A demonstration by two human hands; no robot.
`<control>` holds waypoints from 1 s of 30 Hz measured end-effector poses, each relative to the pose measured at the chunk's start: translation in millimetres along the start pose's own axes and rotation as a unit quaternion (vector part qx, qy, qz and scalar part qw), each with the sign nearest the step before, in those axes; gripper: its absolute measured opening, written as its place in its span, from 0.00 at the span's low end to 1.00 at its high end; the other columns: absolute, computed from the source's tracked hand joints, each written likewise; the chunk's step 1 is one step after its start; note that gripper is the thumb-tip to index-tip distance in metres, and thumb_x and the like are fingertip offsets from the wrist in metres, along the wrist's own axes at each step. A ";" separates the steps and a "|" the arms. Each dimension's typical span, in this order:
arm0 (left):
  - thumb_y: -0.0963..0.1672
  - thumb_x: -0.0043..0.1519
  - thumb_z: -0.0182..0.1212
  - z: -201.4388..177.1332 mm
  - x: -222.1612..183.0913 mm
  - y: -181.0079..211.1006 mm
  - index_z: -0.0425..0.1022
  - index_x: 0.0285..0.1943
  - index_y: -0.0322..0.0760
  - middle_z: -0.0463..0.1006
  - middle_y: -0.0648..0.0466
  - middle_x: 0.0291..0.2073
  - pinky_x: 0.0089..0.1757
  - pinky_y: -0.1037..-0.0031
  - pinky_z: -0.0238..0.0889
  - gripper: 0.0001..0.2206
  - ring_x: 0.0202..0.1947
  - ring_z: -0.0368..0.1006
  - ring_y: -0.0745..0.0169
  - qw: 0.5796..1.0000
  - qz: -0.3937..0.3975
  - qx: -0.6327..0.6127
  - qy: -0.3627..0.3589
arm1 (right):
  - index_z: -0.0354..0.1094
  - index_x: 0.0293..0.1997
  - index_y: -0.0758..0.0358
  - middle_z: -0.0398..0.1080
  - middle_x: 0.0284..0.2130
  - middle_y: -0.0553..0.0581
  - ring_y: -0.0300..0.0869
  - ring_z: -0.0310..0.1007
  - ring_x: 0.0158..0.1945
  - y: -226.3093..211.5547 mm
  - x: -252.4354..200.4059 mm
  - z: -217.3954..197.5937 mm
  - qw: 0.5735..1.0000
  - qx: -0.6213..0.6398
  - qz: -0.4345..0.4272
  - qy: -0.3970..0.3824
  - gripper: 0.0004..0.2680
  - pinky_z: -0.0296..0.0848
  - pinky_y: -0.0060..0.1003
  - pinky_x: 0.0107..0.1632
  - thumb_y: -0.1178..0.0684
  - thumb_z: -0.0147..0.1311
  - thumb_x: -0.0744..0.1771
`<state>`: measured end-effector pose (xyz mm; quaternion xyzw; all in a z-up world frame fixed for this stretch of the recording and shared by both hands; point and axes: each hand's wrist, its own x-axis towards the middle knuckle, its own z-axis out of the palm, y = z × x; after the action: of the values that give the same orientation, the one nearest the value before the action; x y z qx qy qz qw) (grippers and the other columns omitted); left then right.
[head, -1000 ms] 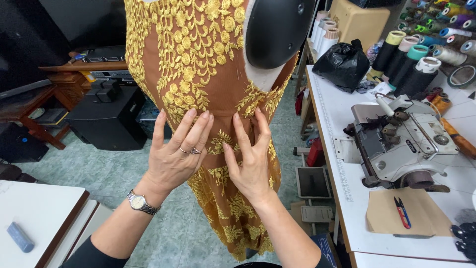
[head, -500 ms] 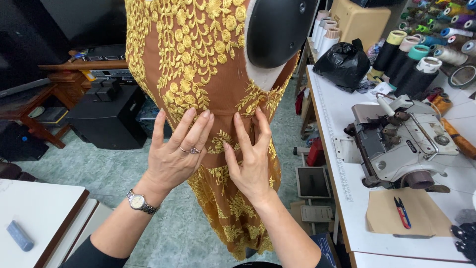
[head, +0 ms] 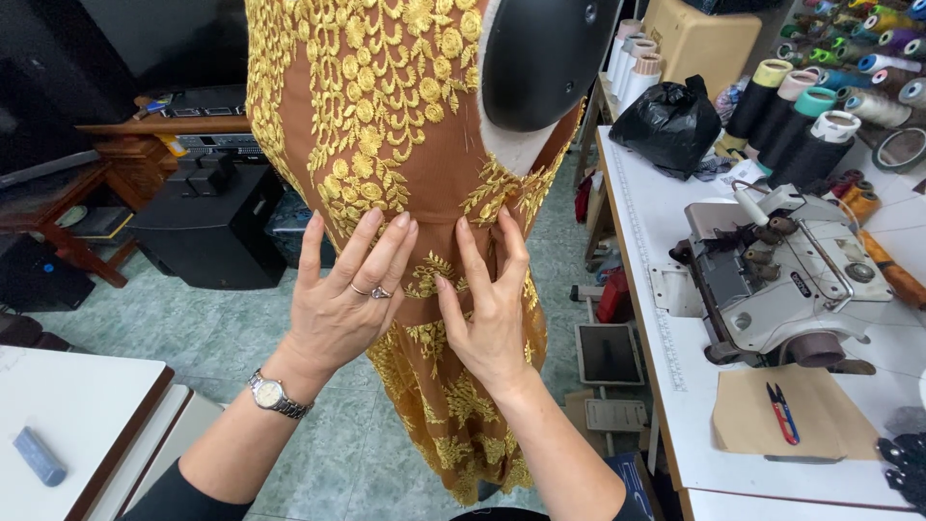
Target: Adjusting and pinning a lace dress on a mannequin to check the fit
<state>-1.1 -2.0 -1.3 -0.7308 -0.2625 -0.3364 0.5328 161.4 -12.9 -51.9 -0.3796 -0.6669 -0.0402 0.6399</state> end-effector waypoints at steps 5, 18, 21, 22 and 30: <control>0.40 0.56 0.51 2.3 -4.9 -0.3 0.72 0.63 0.41 0.67 0.54 0.63 0.59 0.47 0.54 0.23 0.64 0.62 0.56 0.999 -0.008 -0.028 0.018 | 0.54 0.68 0.57 0.41 0.65 0.73 0.68 0.44 0.70 0.3 0.1 -0.3 1.000 -0.002 -0.002 0.000 0.23 0.49 0.60 0.68 0.59 0.56 0.65; 0.41 0.57 0.54 16.5 -70.4 40.6 0.64 0.66 0.40 0.61 0.48 0.63 0.61 0.51 0.53 0.24 0.65 0.57 0.47 0.964 -0.224 -0.144 0.014 | 0.56 0.67 0.58 0.41 0.65 0.73 0.67 0.45 0.69 2.9 -0.1 1.4 1.000 -0.009 -0.014 0.002 0.22 0.50 0.61 0.67 0.59 0.57 0.65; 0.41 0.58 0.54 12.6 -76.9 53.8 0.60 0.69 0.40 0.57 0.47 0.64 0.61 0.52 0.50 0.26 0.67 0.53 0.47 0.948 -0.270 -0.171 -0.015 | 0.56 0.67 0.60 0.41 0.65 0.73 0.67 0.46 0.69 4.3 -0.5 1.8 1.000 -0.014 -0.021 0.001 0.22 0.51 0.60 0.67 0.59 0.57 0.65; 0.41 0.58 0.53 11.0 -78.4 58.0 0.57 0.70 0.40 0.56 0.46 0.65 0.62 0.53 0.49 0.27 0.67 0.51 0.46 0.940 -0.286 -0.181 -0.030 | 0.56 0.67 0.60 0.41 0.65 0.73 0.67 0.47 0.68 4.9 -0.6 2.0 1.000 -0.018 -0.022 0.002 0.22 0.51 0.59 0.67 0.59 0.57 0.65; 0.42 0.59 0.53 4.5 -89.0 80.4 0.58 0.69 0.42 0.56 0.47 0.65 0.63 0.53 0.45 0.26 0.67 0.52 0.46 0.922 -0.321 -0.205 -0.071 | 0.55 0.68 0.59 0.41 0.65 0.73 0.67 0.46 0.68 -0.4 0.5 1.8 0.999 -0.024 -0.022 -0.001 0.23 0.52 0.60 0.67 0.59 0.57 0.64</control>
<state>2.9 -23.6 -119.3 -0.7223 -0.4458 -0.4832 0.2147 159.8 -12.0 -51.6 -0.3797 -0.6750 -0.0699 0.6288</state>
